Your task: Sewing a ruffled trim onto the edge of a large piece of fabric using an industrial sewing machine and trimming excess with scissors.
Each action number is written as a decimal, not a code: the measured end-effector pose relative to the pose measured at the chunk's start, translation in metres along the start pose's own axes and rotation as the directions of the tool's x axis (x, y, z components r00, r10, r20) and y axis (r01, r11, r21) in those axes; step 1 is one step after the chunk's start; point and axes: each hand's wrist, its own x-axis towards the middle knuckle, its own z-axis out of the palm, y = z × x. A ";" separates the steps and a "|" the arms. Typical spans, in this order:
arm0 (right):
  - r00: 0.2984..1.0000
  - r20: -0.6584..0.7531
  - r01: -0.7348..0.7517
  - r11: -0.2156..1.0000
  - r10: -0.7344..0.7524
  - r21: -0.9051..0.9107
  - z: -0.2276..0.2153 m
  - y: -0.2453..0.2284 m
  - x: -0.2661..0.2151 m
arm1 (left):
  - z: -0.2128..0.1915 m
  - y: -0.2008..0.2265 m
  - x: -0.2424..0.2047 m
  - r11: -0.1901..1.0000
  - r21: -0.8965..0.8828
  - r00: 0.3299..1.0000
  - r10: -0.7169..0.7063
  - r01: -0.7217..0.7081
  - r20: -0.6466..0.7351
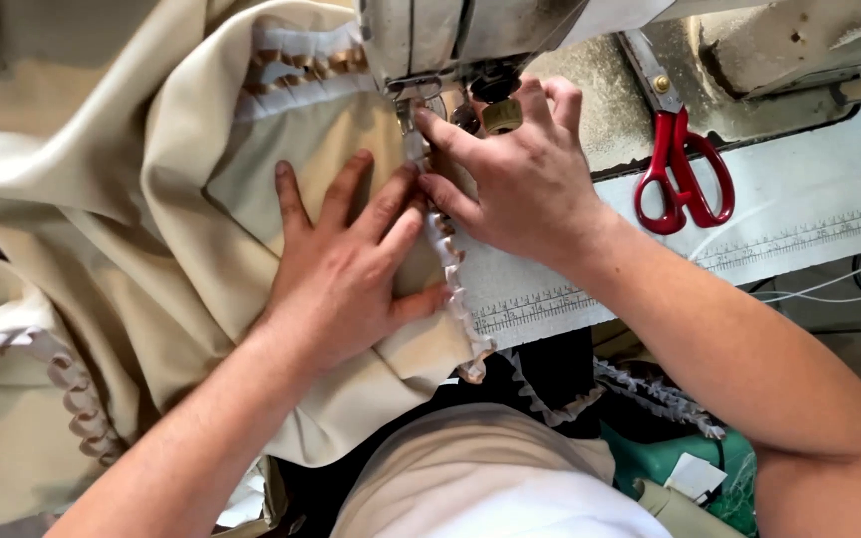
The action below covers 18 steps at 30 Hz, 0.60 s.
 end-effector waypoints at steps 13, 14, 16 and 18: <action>0.972 0.127 -0.232 0.886 0.197 0.402 -0.095 -0.060 -0.077 | -0.021 0.021 -0.029 0.998 0.029 0.995 -0.053 0.055 -0.081; 0.937 0.214 -0.342 0.860 0.278 0.378 -0.103 -0.068 -0.100 | -0.028 0.033 -0.040 0.999 0.014 0.991 -0.050 0.052 -0.125; 0.936 0.196 -0.343 0.885 0.293 0.314 -0.081 -0.083 -0.102 | -0.011 0.059 -0.058 0.972 0.108 0.972 -0.196 0.209 -0.127; 0.932 0.167 -0.353 0.905 0.320 0.236 -0.075 -0.084 -0.098 | -0.005 0.079 -0.064 0.918 0.194 0.935 -0.321 0.346 -0.150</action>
